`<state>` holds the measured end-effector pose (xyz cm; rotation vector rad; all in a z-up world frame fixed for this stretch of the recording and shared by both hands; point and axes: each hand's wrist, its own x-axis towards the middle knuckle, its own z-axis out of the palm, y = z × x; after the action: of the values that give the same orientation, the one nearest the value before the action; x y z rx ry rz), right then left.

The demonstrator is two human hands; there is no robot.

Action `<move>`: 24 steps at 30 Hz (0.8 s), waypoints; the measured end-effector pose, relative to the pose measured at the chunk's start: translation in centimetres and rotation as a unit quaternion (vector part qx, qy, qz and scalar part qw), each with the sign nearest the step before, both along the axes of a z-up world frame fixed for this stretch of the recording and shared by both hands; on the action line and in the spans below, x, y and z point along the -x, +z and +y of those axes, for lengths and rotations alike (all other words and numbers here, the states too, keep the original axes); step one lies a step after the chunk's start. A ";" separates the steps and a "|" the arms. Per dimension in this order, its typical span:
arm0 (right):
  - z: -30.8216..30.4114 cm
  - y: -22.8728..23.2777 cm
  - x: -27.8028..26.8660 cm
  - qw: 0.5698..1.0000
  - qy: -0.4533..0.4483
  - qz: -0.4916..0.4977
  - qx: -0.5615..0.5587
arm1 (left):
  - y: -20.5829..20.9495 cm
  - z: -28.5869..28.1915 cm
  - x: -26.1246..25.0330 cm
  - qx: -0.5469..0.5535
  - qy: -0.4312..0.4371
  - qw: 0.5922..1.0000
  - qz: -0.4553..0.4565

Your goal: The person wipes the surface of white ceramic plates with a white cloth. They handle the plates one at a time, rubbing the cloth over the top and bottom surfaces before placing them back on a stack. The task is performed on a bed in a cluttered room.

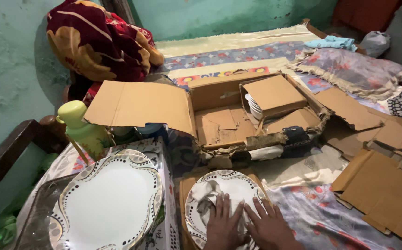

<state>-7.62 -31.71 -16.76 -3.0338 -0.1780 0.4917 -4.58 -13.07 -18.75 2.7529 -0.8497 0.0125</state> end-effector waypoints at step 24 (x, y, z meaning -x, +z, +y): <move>0.3 1.4 -3.4 0.914 -0.323 -0.154 -0.190 | 1.8 0.6 0.4 -0.007 0.081 0.988 0.135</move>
<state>-4.20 -31.45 -15.34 -2.5408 0.6243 -0.0743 -5.01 -12.49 -16.92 2.7449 -0.5550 -0.3277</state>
